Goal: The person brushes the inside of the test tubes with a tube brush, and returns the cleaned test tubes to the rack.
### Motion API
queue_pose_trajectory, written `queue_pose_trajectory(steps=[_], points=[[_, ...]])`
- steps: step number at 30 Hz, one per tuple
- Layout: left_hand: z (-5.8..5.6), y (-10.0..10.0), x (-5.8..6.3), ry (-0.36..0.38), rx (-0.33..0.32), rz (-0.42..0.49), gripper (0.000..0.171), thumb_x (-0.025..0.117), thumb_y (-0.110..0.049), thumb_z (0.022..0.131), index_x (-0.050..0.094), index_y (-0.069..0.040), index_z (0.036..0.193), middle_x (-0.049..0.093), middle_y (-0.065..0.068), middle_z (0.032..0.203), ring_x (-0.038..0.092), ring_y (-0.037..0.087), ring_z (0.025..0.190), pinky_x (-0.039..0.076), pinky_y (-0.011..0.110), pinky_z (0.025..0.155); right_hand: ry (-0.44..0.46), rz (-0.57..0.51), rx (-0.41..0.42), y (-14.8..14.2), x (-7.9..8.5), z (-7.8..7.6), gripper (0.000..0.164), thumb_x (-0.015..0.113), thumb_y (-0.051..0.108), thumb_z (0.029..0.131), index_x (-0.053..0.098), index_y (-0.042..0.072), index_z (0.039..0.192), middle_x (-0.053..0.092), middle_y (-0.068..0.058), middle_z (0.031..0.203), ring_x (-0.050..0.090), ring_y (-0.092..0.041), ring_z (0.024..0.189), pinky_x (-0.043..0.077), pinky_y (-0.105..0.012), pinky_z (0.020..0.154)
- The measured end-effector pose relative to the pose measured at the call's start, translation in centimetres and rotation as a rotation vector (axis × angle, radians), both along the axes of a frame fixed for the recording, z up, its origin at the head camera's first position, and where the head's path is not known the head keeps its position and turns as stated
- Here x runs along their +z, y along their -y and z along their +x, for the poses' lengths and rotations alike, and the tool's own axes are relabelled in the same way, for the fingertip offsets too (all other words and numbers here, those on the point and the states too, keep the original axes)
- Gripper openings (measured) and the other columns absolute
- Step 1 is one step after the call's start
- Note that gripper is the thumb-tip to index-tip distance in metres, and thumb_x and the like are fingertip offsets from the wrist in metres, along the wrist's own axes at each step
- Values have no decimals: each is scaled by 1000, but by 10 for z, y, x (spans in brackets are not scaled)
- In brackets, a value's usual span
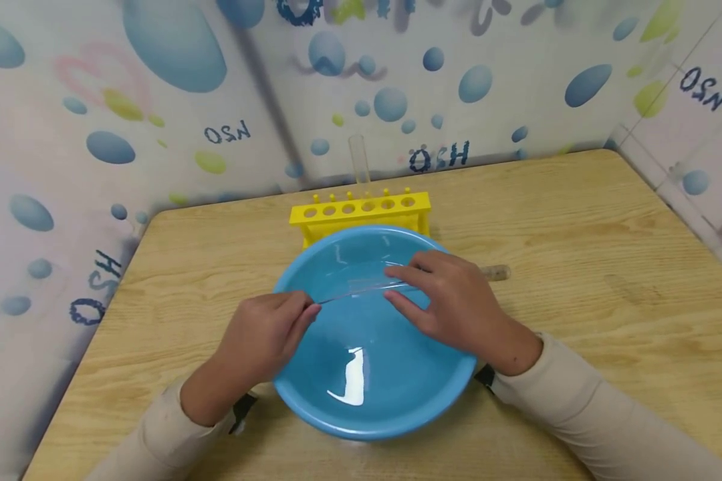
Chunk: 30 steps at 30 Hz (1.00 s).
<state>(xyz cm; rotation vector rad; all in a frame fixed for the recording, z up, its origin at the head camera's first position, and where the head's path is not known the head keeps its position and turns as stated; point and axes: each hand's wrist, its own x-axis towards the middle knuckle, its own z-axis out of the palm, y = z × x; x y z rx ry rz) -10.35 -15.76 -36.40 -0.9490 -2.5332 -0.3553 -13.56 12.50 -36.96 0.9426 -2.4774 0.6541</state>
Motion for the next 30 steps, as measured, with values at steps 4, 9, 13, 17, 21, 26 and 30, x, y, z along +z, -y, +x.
queue_pose_trajectory(steps=[4, 9, 13, 17, 21, 26, 30], points=[[2, 0, 2, -72, 4, -82, 39, 58, -37, 101, 51, -13, 73, 35, -5, 54, 31, 8, 48, 23, 15, 47, 19, 3, 10, -1, 0, 0, 34, 86, 26, 77, 77, 13, 107, 70, -2, 85, 66, -13, 74, 57, -32, 61], [0, 0, 1, -61, -19, -36, 50, 42, -43, 107, 46, -15, 65, 31, -6, 52, 29, 7, 47, 21, 15, 47, 28, 6, 20, -1, 1, 0, 31, 87, 27, 77, 78, 13, 104, 71, -1, 84, 68, -13, 73, 58, -31, 61], [-5, 2, -4, 135, -57, 137, 56, 34, -40, 109, 42, -17, 59, 33, -8, 51, 32, 2, 48, 26, 14, 46, 6, 5, 29, -1, 1, -1, 37, 90, 26, 73, 78, 14, 106, 71, -2, 85, 66, -13, 73, 56, -29, 60], [-8, 5, -8, 331, -68, 266, 53, 40, -30, 109, 46, -18, 58, 40, -9, 52, 37, -1, 50, 34, 16, 46, -11, 3, 35, 0, 0, -2, 41, 92, 25, 70, 78, 14, 107, 70, -3, 85, 64, -13, 72, 55, -28, 60], [-9, 4, -7, 387, -53, 293, 45, 47, -19, 106, 50, -17, 61, 45, -9, 54, 42, 0, 52, 39, 18, 48, -5, -12, 28, 1, 1, -2, 40, 92, 25, 70, 78, 14, 106, 70, -3, 85, 65, -14, 74, 57, -30, 61], [-8, 3, -7, 421, -19, 319, 28, 50, -16, 103, 54, -15, 76, 47, -8, 60, 46, 2, 56, 44, 19, 52, 3, -23, 17, 1, 0, -2, 40, 92, 26, 70, 78, 13, 105, 70, -3, 85, 66, -14, 75, 58, -30, 62], [-6, 3, -8, 429, 4, 369, 18, 49, -15, 103, 57, -12, 87, 52, -6, 65, 49, 4, 60, 48, 21, 55, -3, -21, 13, 0, 0, -2, 40, 91, 27, 71, 77, 13, 106, 70, -3, 86, 65, -14, 75, 57, -30, 62]])
